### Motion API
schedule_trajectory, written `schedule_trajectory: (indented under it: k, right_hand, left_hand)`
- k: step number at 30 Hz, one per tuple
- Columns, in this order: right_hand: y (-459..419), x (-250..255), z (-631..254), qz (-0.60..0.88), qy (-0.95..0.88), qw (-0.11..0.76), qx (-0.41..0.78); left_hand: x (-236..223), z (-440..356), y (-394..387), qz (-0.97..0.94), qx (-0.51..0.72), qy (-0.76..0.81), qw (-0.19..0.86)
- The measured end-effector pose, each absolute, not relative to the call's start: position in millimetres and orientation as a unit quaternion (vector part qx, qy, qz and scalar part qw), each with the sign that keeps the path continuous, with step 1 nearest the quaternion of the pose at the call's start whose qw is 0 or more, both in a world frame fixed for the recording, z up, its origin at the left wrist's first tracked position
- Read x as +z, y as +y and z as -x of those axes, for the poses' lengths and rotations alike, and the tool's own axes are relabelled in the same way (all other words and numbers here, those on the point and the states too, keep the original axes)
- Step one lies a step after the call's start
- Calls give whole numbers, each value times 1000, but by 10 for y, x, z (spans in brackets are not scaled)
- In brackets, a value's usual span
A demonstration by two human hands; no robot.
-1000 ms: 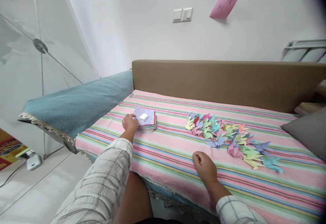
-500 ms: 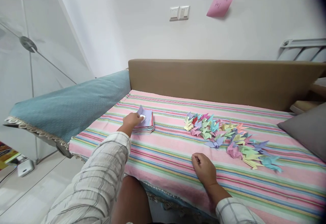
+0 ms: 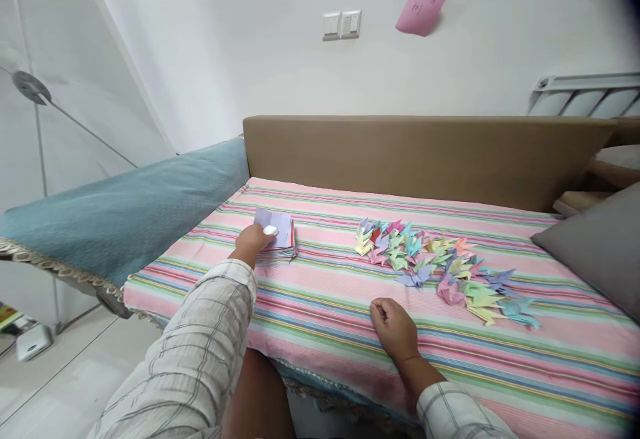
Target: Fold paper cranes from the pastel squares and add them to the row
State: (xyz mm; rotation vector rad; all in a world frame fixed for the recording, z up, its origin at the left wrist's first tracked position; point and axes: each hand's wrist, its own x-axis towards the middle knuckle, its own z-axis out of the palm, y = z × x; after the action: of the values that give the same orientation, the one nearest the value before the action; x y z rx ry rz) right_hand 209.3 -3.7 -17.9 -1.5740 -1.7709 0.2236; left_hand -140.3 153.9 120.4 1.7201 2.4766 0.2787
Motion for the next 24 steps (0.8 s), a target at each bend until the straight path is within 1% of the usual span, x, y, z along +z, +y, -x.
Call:
schedule_trajectory:
  k: [12, 18, 24]
  right_hand:
    - [-26, -205, -2103, 613, -691, 375, 82]
    - [-19, -217, -2101, 609, -693, 379, 72]
    - [-20, -212, -2104, 608, -694, 379, 65]
  left_hand:
    - [1199, 1464, 1591, -557, 185, 803, 105]
    - [1253, 1467, 1545, -561, 220, 788, 131]
    - [1198, 1517, 1551, -552, 235, 787, 142]
